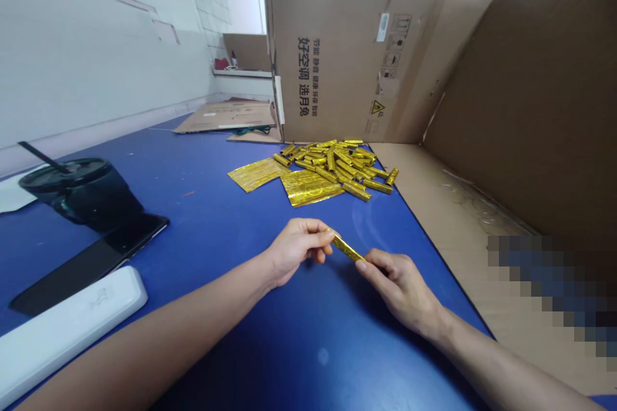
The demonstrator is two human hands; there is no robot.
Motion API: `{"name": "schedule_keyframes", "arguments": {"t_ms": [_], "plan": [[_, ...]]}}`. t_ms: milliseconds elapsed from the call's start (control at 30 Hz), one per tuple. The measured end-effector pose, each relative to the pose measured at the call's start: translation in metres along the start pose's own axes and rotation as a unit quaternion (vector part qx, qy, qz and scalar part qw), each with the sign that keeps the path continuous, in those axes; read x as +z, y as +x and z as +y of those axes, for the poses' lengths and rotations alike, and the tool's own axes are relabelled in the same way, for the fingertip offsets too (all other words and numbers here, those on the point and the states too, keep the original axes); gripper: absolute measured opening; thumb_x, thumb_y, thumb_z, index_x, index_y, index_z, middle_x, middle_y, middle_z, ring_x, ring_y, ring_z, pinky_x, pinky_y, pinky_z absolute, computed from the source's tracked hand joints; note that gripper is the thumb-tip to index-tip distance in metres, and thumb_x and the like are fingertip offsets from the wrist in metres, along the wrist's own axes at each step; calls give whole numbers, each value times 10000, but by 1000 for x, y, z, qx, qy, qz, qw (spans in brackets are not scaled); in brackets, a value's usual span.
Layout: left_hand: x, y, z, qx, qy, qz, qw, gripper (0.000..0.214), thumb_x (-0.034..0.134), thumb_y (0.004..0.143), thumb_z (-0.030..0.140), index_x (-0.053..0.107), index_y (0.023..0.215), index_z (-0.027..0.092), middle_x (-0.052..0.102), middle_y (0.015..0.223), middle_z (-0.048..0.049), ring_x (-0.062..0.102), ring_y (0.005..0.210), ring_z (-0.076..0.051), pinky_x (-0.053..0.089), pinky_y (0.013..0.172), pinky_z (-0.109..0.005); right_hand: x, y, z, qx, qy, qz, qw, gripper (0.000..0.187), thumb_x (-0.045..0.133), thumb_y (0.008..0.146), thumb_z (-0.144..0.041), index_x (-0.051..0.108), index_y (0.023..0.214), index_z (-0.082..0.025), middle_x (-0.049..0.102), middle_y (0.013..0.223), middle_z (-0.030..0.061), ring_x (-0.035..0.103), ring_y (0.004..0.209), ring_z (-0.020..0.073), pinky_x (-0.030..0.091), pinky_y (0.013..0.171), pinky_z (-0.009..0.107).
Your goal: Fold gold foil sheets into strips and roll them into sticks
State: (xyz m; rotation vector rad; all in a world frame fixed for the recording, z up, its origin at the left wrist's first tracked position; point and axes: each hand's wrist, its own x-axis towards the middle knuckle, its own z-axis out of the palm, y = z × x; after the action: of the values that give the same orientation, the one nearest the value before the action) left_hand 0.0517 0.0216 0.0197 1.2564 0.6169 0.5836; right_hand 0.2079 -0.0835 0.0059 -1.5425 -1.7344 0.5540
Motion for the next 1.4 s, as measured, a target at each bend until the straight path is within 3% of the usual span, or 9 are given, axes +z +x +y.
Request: {"name": "schedule_keyframes", "arguments": {"t_ms": [167,400,500,600,700,900,1033,1233,1400], "plan": [[-4,3,2,-11,-15,-23,1000,108,526,661,185,576,721,110,551,526,-13,461,405,-74,339,427,-195,-2,1,2,-3,-102,0,995,271,383,836,-342,420,611,-196,388,531,-43,350,485,99,272,491,227],[-1,0,1,46,85,-23,995,82,504,605,125,560,661,104,549,560,-9,468,457,-71,341,470,-197,-1,3,-1,76,58,-69,993,347,348,841,-425,415,599,-185,393,534,-50,343,487,87,277,444,205],[7,-4,-3,68,70,-15,995,203,580,642,194,538,827,122,542,619,11,476,481,-67,351,483,-196,2,3,0,74,87,-43,992,331,406,817,-417,390,581,-186,326,522,-63,284,479,82,250,428,207],[18,-10,-9,38,4,-15,999,311,622,641,227,489,910,145,523,627,27,481,496,-71,376,493,-204,5,1,-2,63,101,-8,993,316,429,809,-405,406,588,-180,315,541,-57,278,502,85,259,446,210],[25,-13,-13,-2,-8,-27,1000,194,638,633,231,505,720,120,497,555,25,467,485,-69,364,476,-195,6,-1,-4,53,105,-32,992,298,431,811,-395,454,617,-171,347,559,-45,304,524,91,277,468,214],[13,-6,-7,-9,-28,20,999,164,644,626,220,521,656,116,515,514,19,463,443,-64,338,442,-184,1,0,-4,58,106,-8,993,315,437,803,-398,419,580,-178,300,532,-56,267,497,86,245,442,214],[6,-1,-4,-6,-38,16,999,153,635,636,219,523,643,115,531,526,13,471,438,-64,337,437,-184,2,1,-3,61,94,5,994,318,440,800,-400,421,573,-178,312,529,-55,280,496,86,244,444,214],[0,1,-4,27,-50,33,998,158,646,636,217,528,663,114,538,538,14,477,444,-59,333,440,-173,4,1,-1,102,145,-39,983,353,354,837,-435,474,637,-170,375,483,-57,299,432,77,239,400,207],[0,3,-4,3,-47,20,999,188,595,696,294,540,718,116,542,556,5,477,428,-63,340,436,-183,1,1,2,63,90,-6,994,346,377,833,-416,448,593,-177,355,488,-56,303,454,84,253,428,218]]}}
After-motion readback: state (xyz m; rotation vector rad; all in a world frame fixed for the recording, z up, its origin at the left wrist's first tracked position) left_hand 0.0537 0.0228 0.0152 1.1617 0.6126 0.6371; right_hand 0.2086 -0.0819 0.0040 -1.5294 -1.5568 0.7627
